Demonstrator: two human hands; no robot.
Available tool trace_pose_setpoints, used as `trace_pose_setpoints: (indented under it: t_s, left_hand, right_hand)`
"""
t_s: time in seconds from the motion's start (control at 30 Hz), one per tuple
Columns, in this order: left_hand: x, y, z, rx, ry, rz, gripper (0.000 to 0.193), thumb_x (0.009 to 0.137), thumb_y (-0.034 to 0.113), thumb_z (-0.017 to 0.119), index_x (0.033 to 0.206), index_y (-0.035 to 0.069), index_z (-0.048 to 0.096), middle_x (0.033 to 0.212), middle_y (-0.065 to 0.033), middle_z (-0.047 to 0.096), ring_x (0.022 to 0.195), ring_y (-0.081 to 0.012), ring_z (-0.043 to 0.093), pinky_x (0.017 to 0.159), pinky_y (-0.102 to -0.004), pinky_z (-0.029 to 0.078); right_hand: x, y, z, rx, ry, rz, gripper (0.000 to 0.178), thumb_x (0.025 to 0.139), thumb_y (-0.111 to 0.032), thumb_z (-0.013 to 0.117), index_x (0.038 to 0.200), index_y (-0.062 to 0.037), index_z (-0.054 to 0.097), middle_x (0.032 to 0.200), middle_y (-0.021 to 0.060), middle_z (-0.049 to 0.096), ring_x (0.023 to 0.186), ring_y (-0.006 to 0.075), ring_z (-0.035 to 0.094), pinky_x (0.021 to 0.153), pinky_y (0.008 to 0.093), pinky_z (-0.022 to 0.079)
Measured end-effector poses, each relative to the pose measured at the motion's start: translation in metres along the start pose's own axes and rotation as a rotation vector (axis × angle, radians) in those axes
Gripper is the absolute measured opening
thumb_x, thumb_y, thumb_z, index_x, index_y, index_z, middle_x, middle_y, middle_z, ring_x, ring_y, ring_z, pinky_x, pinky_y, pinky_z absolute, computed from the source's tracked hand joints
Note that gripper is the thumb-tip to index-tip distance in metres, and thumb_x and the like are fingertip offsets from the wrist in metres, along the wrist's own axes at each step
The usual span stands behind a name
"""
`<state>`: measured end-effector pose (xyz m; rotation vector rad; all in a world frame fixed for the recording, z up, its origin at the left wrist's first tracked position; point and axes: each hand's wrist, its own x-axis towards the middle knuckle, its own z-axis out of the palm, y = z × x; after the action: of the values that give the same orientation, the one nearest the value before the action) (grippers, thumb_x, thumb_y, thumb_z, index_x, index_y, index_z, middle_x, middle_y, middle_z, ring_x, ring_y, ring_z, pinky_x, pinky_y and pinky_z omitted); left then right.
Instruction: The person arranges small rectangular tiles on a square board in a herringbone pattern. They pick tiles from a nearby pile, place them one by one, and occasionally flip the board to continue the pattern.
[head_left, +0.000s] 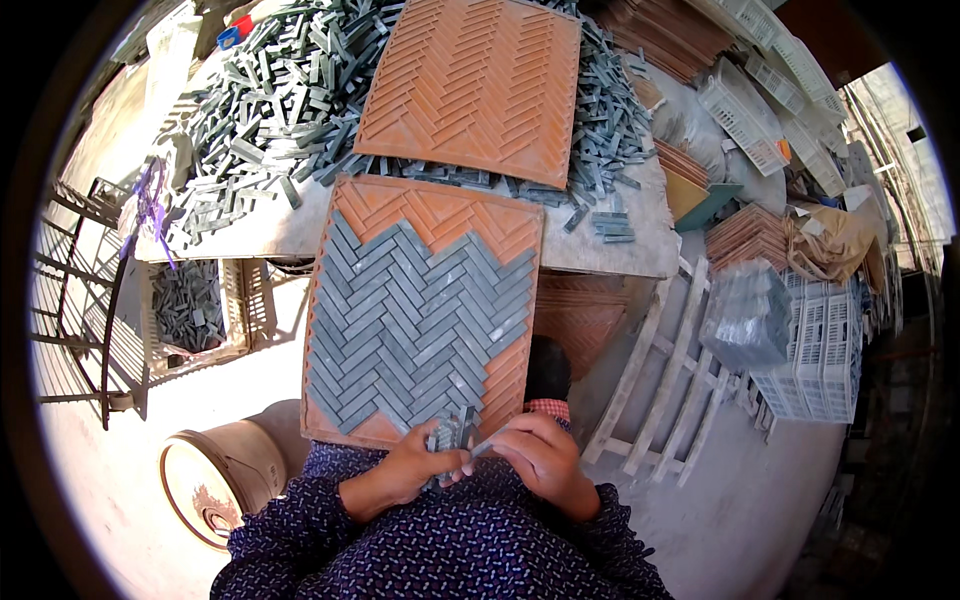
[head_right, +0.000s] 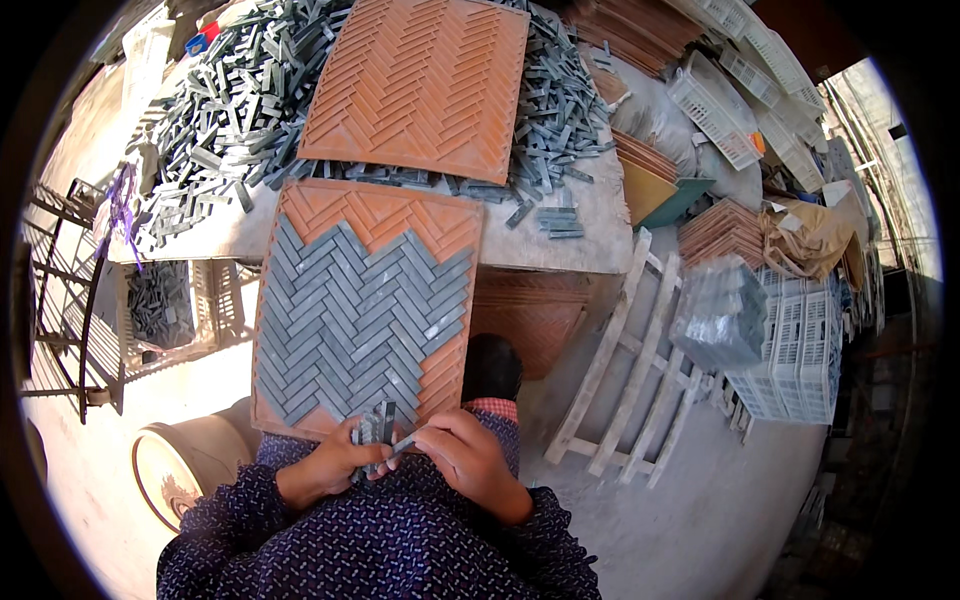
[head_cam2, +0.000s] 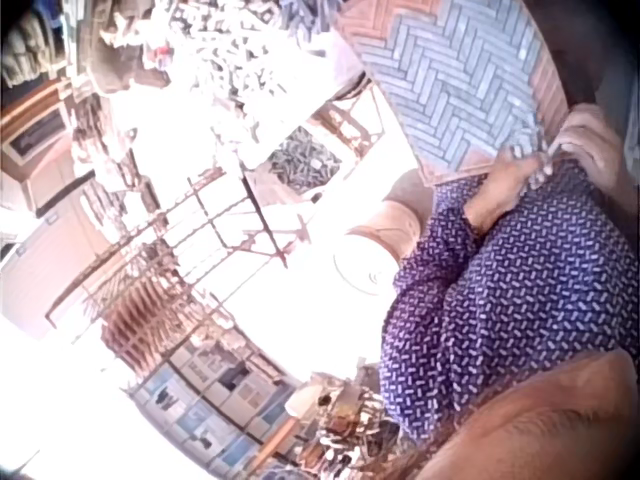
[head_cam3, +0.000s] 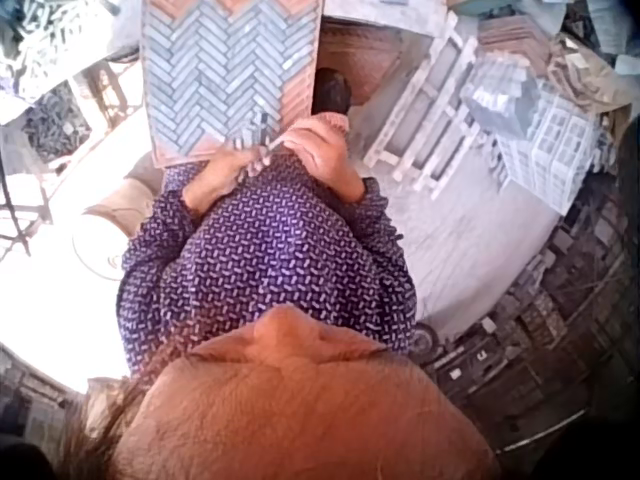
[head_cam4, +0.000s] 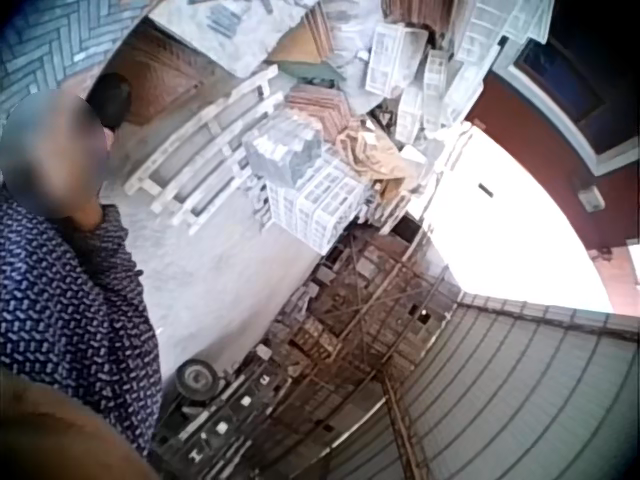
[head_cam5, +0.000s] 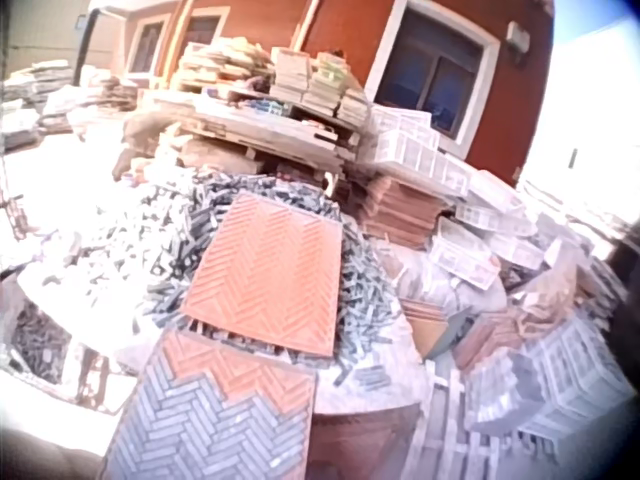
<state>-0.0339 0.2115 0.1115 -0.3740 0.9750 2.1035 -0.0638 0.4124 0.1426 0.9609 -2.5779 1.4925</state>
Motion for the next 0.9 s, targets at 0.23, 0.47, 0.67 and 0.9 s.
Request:
trace_pose_setpoints:
  t_s: [0.23, 0.47, 0.67, 0.9]
  left_hand:
    - [0.005, -0.001, -0.002, -0.367, -0.213, -0.176, 0.017, 0.081, 0.009, 0.06, 0.096, 0.004, 0.054, 0.076, -0.0053, 0.057, 0.059, -0.0097, 0.051, 0.047, -0.0199, 0.038]
    - [0.008, -0.011, -0.003, -0.42, -0.275, -0.286, 0.022, 0.084, 0.008, 0.057, 0.103, 0.005, 0.046, 0.076, -0.0103, 0.053, 0.061, -0.0125, 0.049, 0.046, -0.0202, 0.037]
    - [0.013, -0.017, -0.008, -0.559, -0.284, -0.244, 0.019, 0.085, 0.007, 0.056, 0.102, 0.003, 0.046, 0.076, -0.0113, 0.053, 0.062, -0.0127, 0.047, 0.045, -0.0212, 0.037]
    - [0.011, -0.015, -0.002, -0.251, -0.123, -0.276, 0.015, 0.084, 0.01, 0.058, 0.093, -0.001, 0.055, 0.075, -0.0089, 0.059, 0.059, -0.011, 0.053, 0.046, -0.0199, 0.039]
  right_hand:
    - [-0.008, 0.004, 0.007, -0.064, 0.02, -0.065, 0.015, 0.074, 0.003, 0.065, 0.086, -0.0013, 0.058, 0.083, 0.0111, 0.052, 0.071, 0.0271, 0.055, 0.06, 0.0326, 0.046]
    - [-0.03, 0.004, 0.014, 0.485, 0.457, 0.26, 0.006, 0.083, 0.002, 0.054, 0.078, -0.0019, 0.053, 0.084, 0.0085, 0.054, 0.066, 0.0176, 0.05, 0.062, 0.0276, 0.042]
    - [-0.049, 0.023, -0.028, 0.01, 0.325, 0.494, 0.007, 0.079, -0.002, 0.062, 0.085, 0.0, 0.062, 0.081, 0.0084, 0.056, 0.067, 0.0168, 0.054, 0.063, 0.0278, 0.045]
    - [-0.021, -0.011, -0.014, -0.143, -0.099, 0.131, 0.027, 0.073, -0.002, 0.067, 0.1, -0.0027, 0.065, 0.09, 0.0086, 0.057, 0.076, 0.0235, 0.059, 0.065, 0.0305, 0.048]
